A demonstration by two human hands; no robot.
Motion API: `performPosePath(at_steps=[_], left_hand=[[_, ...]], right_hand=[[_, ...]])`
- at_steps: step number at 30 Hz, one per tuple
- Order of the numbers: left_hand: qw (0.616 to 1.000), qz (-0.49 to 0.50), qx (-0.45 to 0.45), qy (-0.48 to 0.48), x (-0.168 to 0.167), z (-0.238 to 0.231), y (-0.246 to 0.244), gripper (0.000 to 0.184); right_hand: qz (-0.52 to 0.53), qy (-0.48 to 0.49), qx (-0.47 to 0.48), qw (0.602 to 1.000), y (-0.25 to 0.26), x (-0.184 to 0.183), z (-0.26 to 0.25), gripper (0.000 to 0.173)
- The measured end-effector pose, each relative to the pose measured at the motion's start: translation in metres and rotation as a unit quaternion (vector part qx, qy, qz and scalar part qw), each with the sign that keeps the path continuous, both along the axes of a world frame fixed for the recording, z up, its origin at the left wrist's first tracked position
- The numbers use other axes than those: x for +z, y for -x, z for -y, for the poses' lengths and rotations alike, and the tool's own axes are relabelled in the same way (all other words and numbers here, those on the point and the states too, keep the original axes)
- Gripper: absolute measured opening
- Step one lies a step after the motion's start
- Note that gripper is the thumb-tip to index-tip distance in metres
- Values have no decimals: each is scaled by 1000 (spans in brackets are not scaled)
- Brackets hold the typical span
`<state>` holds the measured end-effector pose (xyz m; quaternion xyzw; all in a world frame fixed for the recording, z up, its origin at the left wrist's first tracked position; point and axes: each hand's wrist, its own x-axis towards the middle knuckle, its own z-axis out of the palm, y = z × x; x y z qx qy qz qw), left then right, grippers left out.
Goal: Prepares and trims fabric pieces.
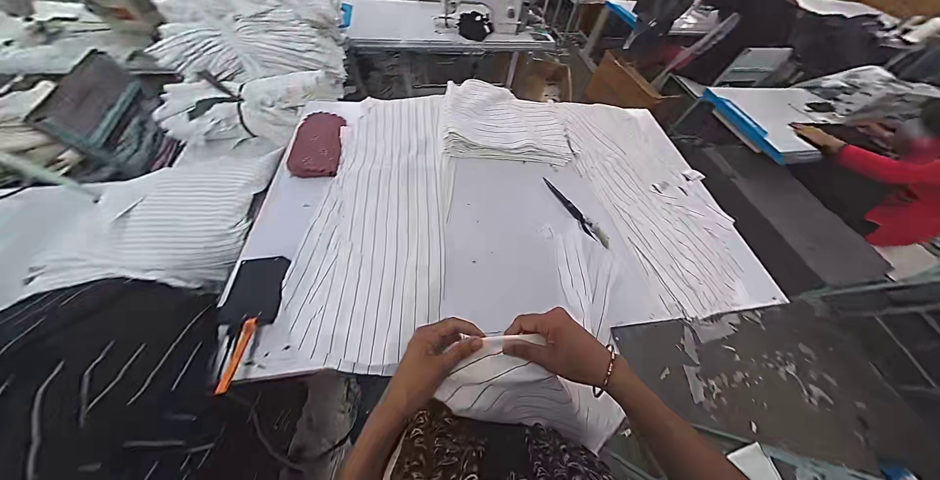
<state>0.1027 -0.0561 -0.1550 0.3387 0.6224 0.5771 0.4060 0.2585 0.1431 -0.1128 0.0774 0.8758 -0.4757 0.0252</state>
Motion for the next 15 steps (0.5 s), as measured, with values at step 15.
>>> performPosePath(at_steps=[15], left_hand=[[850, -253, 43, 460, -48, -77, 51, 41]], right_hand=[[258, 617, -134, 731, -1, -87, 35, 33]])
